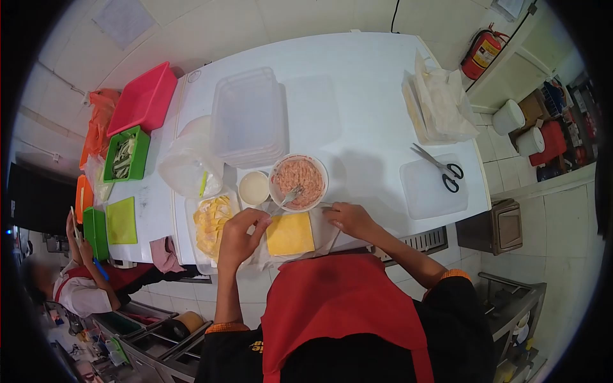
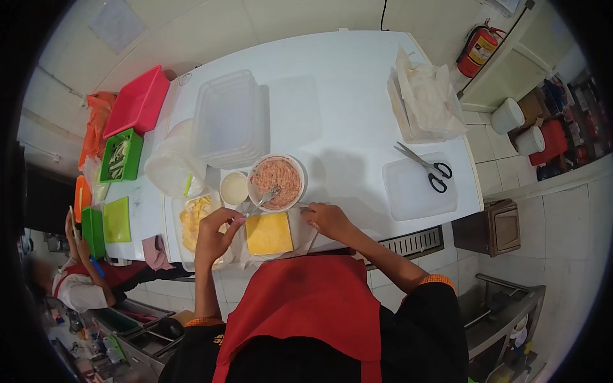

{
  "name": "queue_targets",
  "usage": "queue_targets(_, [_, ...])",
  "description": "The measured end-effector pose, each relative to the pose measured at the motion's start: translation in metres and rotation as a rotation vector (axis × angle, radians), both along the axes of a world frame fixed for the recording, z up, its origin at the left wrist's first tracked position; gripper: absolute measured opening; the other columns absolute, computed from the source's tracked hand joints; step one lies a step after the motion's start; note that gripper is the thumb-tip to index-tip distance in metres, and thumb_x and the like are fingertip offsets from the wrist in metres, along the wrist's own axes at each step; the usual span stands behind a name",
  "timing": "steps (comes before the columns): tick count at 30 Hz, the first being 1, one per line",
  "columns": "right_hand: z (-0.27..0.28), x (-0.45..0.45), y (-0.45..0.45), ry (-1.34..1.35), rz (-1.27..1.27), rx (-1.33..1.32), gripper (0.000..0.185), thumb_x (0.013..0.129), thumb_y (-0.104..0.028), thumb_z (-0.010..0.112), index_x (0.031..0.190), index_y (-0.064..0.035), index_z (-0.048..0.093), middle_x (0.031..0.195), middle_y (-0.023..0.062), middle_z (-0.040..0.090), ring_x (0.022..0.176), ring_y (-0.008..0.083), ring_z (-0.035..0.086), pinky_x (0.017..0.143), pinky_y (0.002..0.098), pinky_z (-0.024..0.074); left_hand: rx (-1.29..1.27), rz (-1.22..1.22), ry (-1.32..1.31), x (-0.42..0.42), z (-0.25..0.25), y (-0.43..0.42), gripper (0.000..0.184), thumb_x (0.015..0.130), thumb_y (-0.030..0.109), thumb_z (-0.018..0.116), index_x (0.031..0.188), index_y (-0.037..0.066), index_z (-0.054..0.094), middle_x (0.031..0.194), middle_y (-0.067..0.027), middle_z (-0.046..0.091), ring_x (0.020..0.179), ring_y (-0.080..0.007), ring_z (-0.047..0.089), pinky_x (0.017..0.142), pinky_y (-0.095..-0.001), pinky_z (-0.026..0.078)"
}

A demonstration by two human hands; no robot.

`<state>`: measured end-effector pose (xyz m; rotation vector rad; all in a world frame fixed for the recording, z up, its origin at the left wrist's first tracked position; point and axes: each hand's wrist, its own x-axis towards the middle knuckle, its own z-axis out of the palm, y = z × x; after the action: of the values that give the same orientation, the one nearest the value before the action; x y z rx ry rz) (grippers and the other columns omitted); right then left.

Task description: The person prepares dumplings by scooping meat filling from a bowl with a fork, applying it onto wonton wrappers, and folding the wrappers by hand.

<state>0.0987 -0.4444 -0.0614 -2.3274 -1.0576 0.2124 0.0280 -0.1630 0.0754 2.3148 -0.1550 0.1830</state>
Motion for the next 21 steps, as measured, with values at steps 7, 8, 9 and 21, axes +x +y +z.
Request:
queue_targets(7, [-0.002, 0.013, 0.009, -0.020, 0.093, -0.186, 0.010, 0.077, -0.017, 0.068, 0.087, -0.0134, 0.067, 0.088, 0.0064, 0.059, 0.088, 0.0240, 0.063, 0.074, 0.0403, 0.0511, -0.015, 0.017, 0.041, -0.009, -0.003, -0.005, 0.011, 0.083, 0.007, 0.071, 0.088, -0.002, 0.068, 0.080, -0.0110, 0.067, 0.068, -0.0185, 0.062, 0.065, -0.0294, 0.050])
queue_targets(8, [-0.001, 0.014, 0.009, -0.026, 0.114, -0.215, 0.008, 0.077, -0.017, 0.068, 0.084, -0.0133, 0.066, 0.088, 0.0063, 0.059, 0.089, 0.0240, 0.063, 0.075, 0.0407, 0.0505, -0.015, 0.019, 0.041, -0.010, -0.003, -0.005, 0.012, 0.083, 0.007, 0.072, 0.089, -0.002, 0.068, 0.080, -0.0111, 0.067, 0.068, -0.0186, 0.062, 0.065, -0.0295, 0.050])
queue_targets(9, [0.001, 0.015, 0.010, -0.031, 0.134, -0.243, 0.007, 0.077, -0.017, 0.068, 0.082, -0.0131, 0.066, 0.088, 0.0062, 0.059, 0.089, 0.0240, 0.063, 0.075, 0.0412, 0.0499, -0.020, 0.026, 0.042, -0.011, -0.003, -0.005, 0.012, 0.083, 0.008, 0.072, 0.089, -0.002, 0.068, 0.080, -0.0113, 0.067, 0.068, -0.0187, 0.062, 0.065, -0.0295, 0.050])
queue_targets(21, [0.000, 0.017, 0.015, 0.032, 0.072, -0.175, 0.011, 0.075, -0.013, 0.066, 0.085, -0.0109, 0.063, 0.089, 0.0077, 0.062, 0.090, 0.0252, 0.063, 0.079, 0.0427, 0.0465, -0.028, 0.066, 0.083, -0.018, -0.008, -0.003, 0.012, 0.083, 0.007, 0.072, 0.089, -0.002, 0.067, 0.081, -0.0114, 0.068, 0.069, -0.0183, 0.062, 0.065, -0.0290, 0.050])
